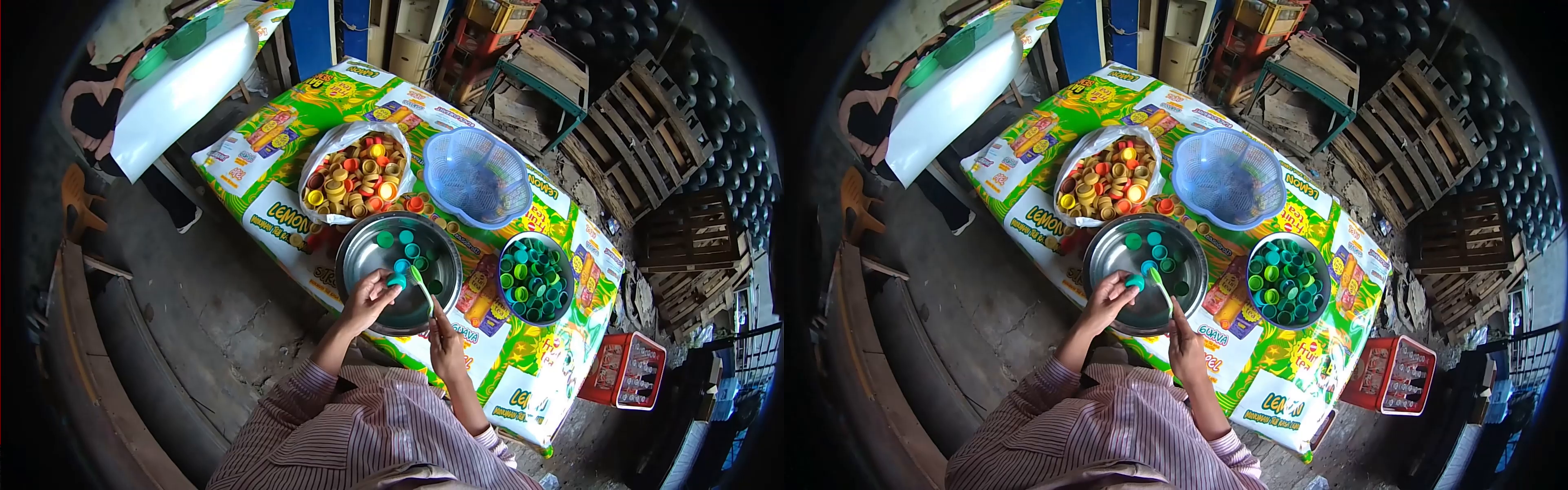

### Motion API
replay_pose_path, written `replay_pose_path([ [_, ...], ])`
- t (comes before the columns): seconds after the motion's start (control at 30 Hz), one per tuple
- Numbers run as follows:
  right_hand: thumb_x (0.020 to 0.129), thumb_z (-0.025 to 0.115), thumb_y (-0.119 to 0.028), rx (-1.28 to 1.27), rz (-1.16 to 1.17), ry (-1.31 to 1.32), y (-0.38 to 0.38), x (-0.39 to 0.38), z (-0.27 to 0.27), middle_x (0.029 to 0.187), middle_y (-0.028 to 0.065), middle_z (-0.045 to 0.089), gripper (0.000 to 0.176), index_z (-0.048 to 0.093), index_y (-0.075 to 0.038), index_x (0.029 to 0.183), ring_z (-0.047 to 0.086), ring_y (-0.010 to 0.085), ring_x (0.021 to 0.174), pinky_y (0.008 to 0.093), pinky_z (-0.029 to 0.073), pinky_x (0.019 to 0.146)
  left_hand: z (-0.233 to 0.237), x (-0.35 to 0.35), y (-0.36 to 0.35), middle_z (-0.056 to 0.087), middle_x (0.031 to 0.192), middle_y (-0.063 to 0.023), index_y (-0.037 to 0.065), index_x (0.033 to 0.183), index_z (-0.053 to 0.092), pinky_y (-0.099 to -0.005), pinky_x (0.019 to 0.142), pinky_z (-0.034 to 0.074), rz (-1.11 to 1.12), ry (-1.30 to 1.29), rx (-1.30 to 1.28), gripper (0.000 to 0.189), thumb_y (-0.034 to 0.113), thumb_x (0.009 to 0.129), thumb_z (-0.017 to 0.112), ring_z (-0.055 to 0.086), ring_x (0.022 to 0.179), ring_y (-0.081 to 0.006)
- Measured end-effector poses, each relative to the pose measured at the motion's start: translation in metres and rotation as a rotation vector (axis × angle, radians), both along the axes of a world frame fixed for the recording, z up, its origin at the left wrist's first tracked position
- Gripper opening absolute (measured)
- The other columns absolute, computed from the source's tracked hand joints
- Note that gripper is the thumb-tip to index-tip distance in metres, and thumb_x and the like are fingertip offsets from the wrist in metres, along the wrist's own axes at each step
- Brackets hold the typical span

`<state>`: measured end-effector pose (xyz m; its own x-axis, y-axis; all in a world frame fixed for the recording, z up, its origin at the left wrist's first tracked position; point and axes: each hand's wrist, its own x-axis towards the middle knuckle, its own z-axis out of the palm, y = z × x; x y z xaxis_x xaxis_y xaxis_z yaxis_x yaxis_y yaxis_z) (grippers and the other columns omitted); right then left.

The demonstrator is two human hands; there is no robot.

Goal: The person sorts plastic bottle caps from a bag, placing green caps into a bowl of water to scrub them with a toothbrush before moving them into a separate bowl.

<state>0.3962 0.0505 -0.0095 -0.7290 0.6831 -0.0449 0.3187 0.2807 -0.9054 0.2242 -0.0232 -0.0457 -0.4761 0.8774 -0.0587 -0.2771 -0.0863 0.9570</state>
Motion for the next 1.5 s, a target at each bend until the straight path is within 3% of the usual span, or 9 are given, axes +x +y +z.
replay_pose_path([
  [0.27,0.089,0.043,-0.009,0.092,0.061,0.053,0.003,0.002,0.011,0.057,0.0141,0.051,0.041,0.039,-0.012,0.13,0.054,0.0156,0.054,0.0251,0.043,0.056,0.01,0.001,-0.003,0.054,0.087,-0.0011,0.0,0.092,0.05,-0.0197,0.075,0.044,-0.003,0.109,0.028,0.014,0.0,0.081,0.059,0.053,0.082,-0.0049],
  [0.53,0.09,0.042,-0.011,0.121,-0.003,0.055,0.0,-0.003,0.007,0.059,0.0154,0.055,0.04,0.039,-0.012,0.13,0.058,0.017,0.056,0.0248,0.044,0.056,0.015,0.004,0.003,0.052,0.084,0.0005,-0.001,0.088,0.052,-0.0184,0.068,0.045,0.1,0.224,0.126,0.014,-0.002,0.078,0.062,0.051,0.077,-0.0036],
  [0.6,0.091,0.041,-0.011,0.006,0.087,-0.122,-0.002,-0.001,0.014,0.06,0.016,0.055,0.04,0.039,-0.012,0.13,0.059,0.0174,0.057,0.0261,0.045,0.057,0.017,0.002,0.003,0.052,0.084,0.0005,0.0,0.087,0.053,-0.0179,0.065,0.045,0.039,0.175,0.067,0.012,0.0,0.078,0.062,0.051,0.076,-0.0028],
  [0.73,0.09,0.042,-0.01,-0.006,-0.03,-0.002,0.003,-0.001,0.011,0.081,0.0179,0.063,0.038,0.041,-0.01,0.128,0.065,0.0209,0.076,0.0281,0.048,0.07,0.012,0.0,0.003,0.051,0.087,-0.0005,0.0,0.09,0.054,-0.0191,0.065,0.047,0.015,0.278,-0.055,0.015,0.0,0.077,0.062,0.052,0.079,-0.0044],
  [0.8,0.09,0.042,-0.01,0.139,0.103,-0.052,0.004,0.003,0.007,0.088,0.0186,0.063,0.038,0.041,-0.01,0.128,0.064,0.0222,0.084,0.029,0.047,0.076,0.015,0.0,0.003,0.051,0.089,-0.0003,0.0,0.091,0.053,-0.0196,0.07,0.046,0.019,0.264,-0.017,0.016,-0.002,0.077,0.061,0.052,0.085,-0.0054],
  [0.93,0.089,0.044,-0.007,0.035,-0.029,-0.091,0.002,0.001,0.014,0.069,0.0154,0.06,0.038,0.043,-0.009,0.127,0.061,0.0186,0.063,0.0269,0.046,0.062,0.019,-0.001,0.006,0.049,0.093,-0.0008,0.0,0.092,0.052,-0.0214,0.077,0.046,-0.02,0.23,-0.029,0.018,-0.004,0.077,0.06,0.05,0.093,-0.008],
  [1.23,0.087,0.046,-0.006,0.202,0.041,0.026,0.002,0.007,0.001,0.063,0.0167,0.058,0.04,0.043,-0.01,0.127,0.059,0.0206,0.052,0.0256,0.043,0.051,0.024,0.0,0.003,0.053,0.082,-0.007,-0.003,0.08,0.05,-0.0221,0.057,0.048,0.146,0.567,-0.091,0.02,-0.004,0.067,0.065,0.056,0.066,-0.0107],
  [1.33,0.087,0.046,-0.006,0.159,0.105,0.005,0.0,0.003,0.003,0.06,0.0148,0.056,0.041,0.042,-0.011,0.127,0.056,0.0193,0.048,0.0259,0.042,0.05,0.024,-0.001,0.003,0.051,0.08,-0.0077,-0.003,0.078,0.049,-0.0224,0.057,0.047,0.144,0.736,-0.124,0.021,-0.004,0.066,0.066,0.055,0.064,-0.0127],
  [1.5,0.089,0.043,-0.007,0.173,0.035,0.022,-0.003,0.004,0.0,0.059,0.0145,0.054,0.039,0.042,-0.01,0.128,0.056,0.0185,0.049,0.026,0.042,0.05,0.016,0.002,0.002,0.048,0.083,-0.0046,-0.002,0.081,0.048,-0.0221,0.062,0.049,0.194,0.616,0.015,0.02,-0.004,0.069,0.064,0.055,0.068,-0.0101],
])
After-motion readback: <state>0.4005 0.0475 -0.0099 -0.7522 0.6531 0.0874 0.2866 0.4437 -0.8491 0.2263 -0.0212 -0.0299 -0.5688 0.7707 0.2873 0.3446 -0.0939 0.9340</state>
